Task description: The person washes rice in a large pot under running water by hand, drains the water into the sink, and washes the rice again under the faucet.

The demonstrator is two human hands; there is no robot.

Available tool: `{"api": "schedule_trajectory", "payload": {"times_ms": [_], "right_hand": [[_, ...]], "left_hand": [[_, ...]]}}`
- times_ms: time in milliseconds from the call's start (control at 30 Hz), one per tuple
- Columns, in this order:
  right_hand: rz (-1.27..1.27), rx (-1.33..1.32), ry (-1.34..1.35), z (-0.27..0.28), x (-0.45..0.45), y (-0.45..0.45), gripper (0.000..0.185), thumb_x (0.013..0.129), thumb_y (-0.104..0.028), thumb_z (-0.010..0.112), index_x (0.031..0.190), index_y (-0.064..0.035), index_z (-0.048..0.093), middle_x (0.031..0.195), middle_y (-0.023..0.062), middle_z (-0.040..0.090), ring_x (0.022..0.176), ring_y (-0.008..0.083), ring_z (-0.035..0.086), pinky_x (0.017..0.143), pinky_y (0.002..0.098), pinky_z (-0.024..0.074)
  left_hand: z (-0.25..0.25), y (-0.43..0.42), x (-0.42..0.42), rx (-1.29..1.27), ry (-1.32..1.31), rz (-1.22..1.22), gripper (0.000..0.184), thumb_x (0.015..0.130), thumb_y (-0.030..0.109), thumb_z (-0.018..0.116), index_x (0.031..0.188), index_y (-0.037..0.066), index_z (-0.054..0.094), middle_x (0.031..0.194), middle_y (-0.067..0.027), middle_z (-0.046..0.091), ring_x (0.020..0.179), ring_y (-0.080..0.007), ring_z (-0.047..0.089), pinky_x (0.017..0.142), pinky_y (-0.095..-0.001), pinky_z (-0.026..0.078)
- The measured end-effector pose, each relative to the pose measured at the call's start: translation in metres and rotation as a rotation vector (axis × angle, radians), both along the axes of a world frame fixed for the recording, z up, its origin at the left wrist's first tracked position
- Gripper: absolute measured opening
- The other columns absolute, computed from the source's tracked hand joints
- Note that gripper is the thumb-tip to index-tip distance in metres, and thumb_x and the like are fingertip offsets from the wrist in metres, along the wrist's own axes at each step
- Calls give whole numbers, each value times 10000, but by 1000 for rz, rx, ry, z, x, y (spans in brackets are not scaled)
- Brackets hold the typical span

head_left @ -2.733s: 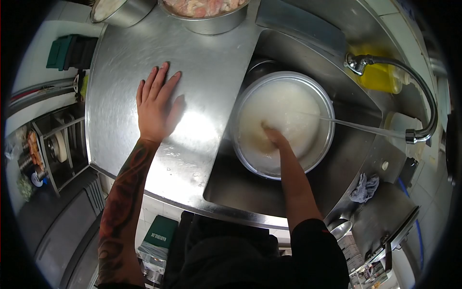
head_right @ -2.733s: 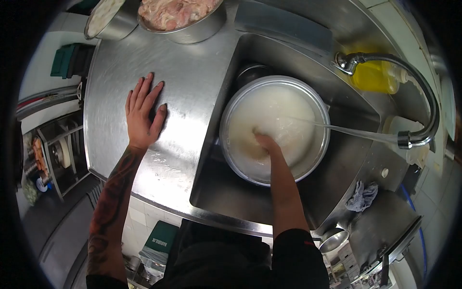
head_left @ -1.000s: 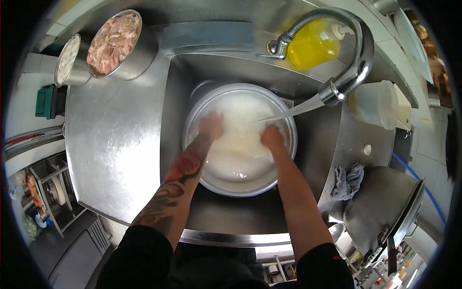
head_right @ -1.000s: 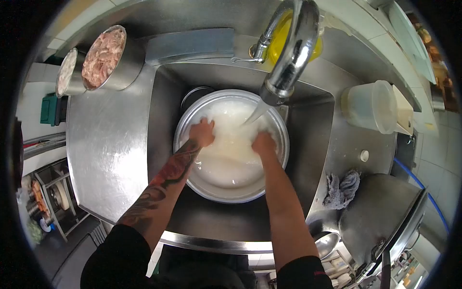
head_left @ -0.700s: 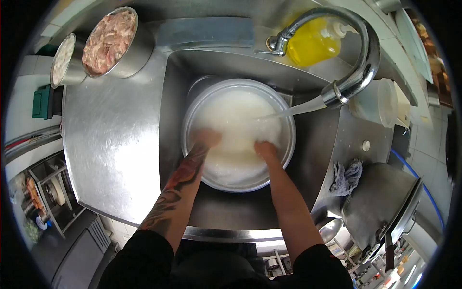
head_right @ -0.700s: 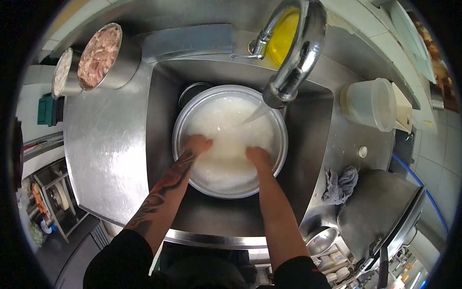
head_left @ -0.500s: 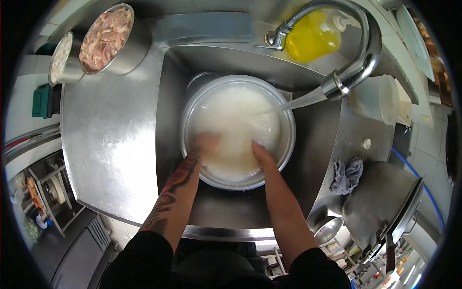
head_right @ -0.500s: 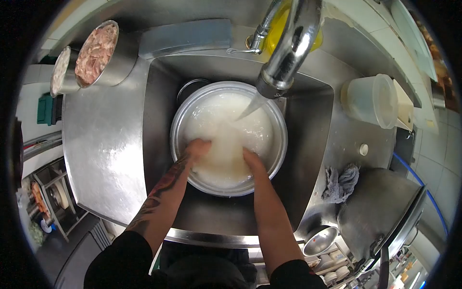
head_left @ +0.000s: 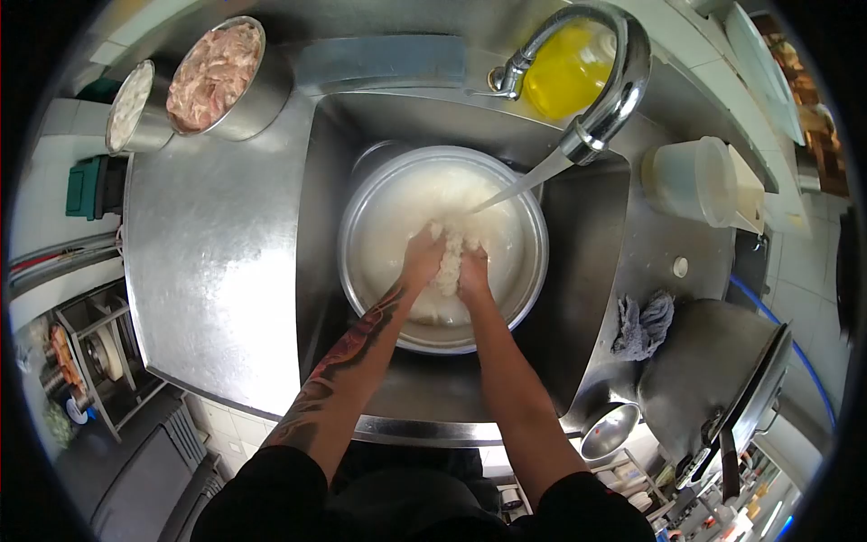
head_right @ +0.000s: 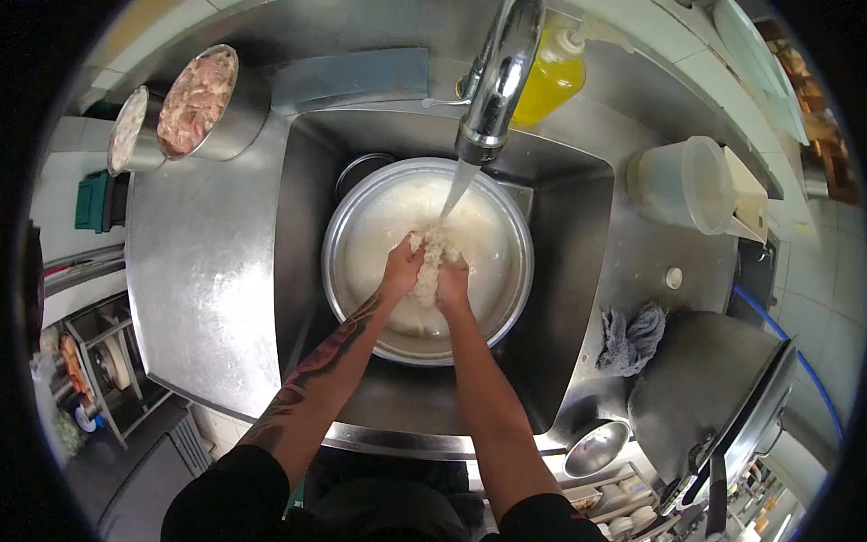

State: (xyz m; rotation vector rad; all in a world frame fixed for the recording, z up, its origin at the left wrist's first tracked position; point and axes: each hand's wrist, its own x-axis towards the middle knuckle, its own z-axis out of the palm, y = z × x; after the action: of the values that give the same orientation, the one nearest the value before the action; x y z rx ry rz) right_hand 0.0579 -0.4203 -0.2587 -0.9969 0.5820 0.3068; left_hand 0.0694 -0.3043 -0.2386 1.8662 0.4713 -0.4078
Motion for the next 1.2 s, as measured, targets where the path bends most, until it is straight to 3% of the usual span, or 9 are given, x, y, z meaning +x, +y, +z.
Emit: {"api": "schedule_trajectory", "payload": {"times_ms": [133,300,433,500,700,833,900,1133,1200], "right_hand": [[218,-504,-122,8,14,-12,141,936,-94,547,992,0,636,829,77,659,766,168,655,632,290,512],[468,-1012,-186,-31,24,-19,241,894,-205,607,906,33,648,754,249,637,724,363,637,716,421,512],[848,-1288,-255,9,78,-13,299,843,-296,649,949,-17,669,886,238,661,820,381,648,726,467,508],[991,-1583,-749,-1,104,-13,316,826,-323,632,1023,-80,680,1098,215,652,1004,348,640,833,476,504],[1175,-1561,-382,10,115,-13,396,855,-306,572,1197,-116,631,1239,199,596,1174,375,558,1009,453,444],[1488,-1648,-273,-18,100,-23,436,867,-384,537,1187,-107,641,1200,183,631,1149,339,591,995,449,460],[1330,-1497,-116,-16,87,-29,524,869,-489,519,1154,-68,651,1190,175,647,1140,322,606,979,459,468],[1456,-1116,346,-103,47,-71,792,846,-635,535,1418,-91,472,1416,208,488,1332,328,453,1094,408,368],[1037,-869,178,-113,11,-79,778,886,-622,510,1419,-57,472,1424,177,499,1235,312,551,1070,406,391]], "left_hand": [[21,6,1,-51,67,-5,390,954,294,523,1141,-43,589,888,-255,678,808,-376,674,754,-447,507],[-5,7,4,-135,31,126,382,938,288,529,1014,-76,619,776,-258,664,724,-386,661,694,-464,495],[11,27,54,90,102,-86,370,909,284,555,1036,-55,635,867,-246,666,800,-380,655,743,-467,493],[-51,38,69,449,-595,-310,279,869,278,588,987,47,691,1012,-191,662,921,-358,642,760,-478,505],[-23,55,79,727,-61,-761,440,845,308,592,1234,102,587,1267,-137,561,1167,-301,551,925,-483,492],[-57,48,57,858,-14,-393,431,820,366,608,1165,110,644,1162,-150,624,1097,-311,601,922,-465,504],[-33,52,59,799,158,-770,481,812,442,601,1105,70,684,1071,-172,675,1029,-333,646,915,-460,511],[-32,76,32,486,286,-669,611,803,547,558,1125,46,694,1133,-199,678,1086,-397,630,960,-470,486],[-57,80,13,464,322,-713,598,878,524,471,1243,69,602,1280,-182,569,1198,-363,541,1032,-454,411]]}}
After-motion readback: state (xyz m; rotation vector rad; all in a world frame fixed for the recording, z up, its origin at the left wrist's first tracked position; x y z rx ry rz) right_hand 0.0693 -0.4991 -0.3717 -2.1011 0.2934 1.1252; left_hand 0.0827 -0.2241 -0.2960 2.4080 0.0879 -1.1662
